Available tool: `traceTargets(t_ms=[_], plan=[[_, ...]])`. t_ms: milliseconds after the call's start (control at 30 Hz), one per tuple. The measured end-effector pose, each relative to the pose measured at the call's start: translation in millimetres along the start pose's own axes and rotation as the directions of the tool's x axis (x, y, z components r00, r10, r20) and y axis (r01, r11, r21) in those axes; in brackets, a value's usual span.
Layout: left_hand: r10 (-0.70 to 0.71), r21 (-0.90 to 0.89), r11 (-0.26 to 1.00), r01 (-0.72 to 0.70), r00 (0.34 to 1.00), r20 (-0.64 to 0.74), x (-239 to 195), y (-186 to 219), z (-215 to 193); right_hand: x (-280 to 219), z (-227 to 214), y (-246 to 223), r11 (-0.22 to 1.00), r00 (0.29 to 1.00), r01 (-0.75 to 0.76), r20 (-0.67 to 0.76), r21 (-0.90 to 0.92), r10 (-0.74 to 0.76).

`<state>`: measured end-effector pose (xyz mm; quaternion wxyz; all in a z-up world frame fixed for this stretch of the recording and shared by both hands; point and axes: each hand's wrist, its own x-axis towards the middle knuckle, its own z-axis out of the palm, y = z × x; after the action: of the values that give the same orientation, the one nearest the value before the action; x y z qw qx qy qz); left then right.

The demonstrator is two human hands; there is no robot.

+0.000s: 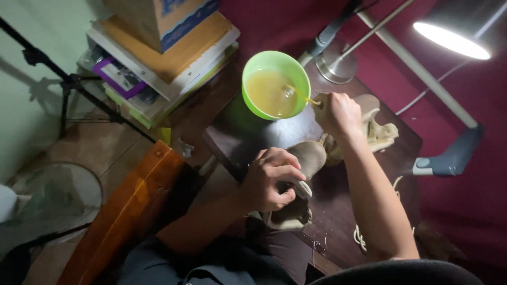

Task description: The person cleans a beige boot using a toothbrush dipped in a liquid solution. They scrub the exterior and interior of the boot, repeatedly dipping the brush into a green bowl of water on the table.

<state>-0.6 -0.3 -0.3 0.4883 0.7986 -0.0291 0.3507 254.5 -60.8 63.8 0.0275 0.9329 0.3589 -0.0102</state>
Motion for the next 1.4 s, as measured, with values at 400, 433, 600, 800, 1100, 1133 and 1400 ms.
traceTargets(t_ms=[400, 433, 600, 800, 1100, 1133, 1400], plan=[[-0.001, 0.059, 0.998, -0.002, 0.999, 0.046, 0, 6, -3, -7, 17, 5, 0.994, 0.998, -0.001, -0.067, 0.111, 0.009], [0.004, 0.058, 0.998, -0.007, 0.999, 0.050, 1, 9, -5, -8, 23, 8, 0.994, 0.997, -0.006, -0.070, 0.112, 0.014], [-0.014, 0.200, 0.980, -0.011, 0.992, 0.124, 10, 24, -11, -14, 29, 4, 0.996, 0.993, 0.010, -0.120, 0.089, 0.000], [-0.034, 0.256, 0.966, -0.023, 0.976, 0.217, 12, 21, -11, -25, 33, 1, 0.992, 0.966, 0.084, -0.250, 0.089, -0.059], [-0.435, -0.233, 0.885, 0.404, 0.895, -0.102, 20, -69, -21, -30, 48, -6, 0.971, 0.968, 0.118, -0.240, 0.207, -0.067], [-0.432, -0.229, 0.886, 0.403, 0.897, -0.092, 25, -69, -27, -27, 54, -3, 0.971, 0.968, 0.110, -0.243, 0.213, -0.056], [-0.432, -0.241, 0.899, 0.366, 0.828, -0.357, 71, -124, -5, -32, 51, -10, 0.980, 0.972, 0.084, -0.233, 0.182, -0.040]])
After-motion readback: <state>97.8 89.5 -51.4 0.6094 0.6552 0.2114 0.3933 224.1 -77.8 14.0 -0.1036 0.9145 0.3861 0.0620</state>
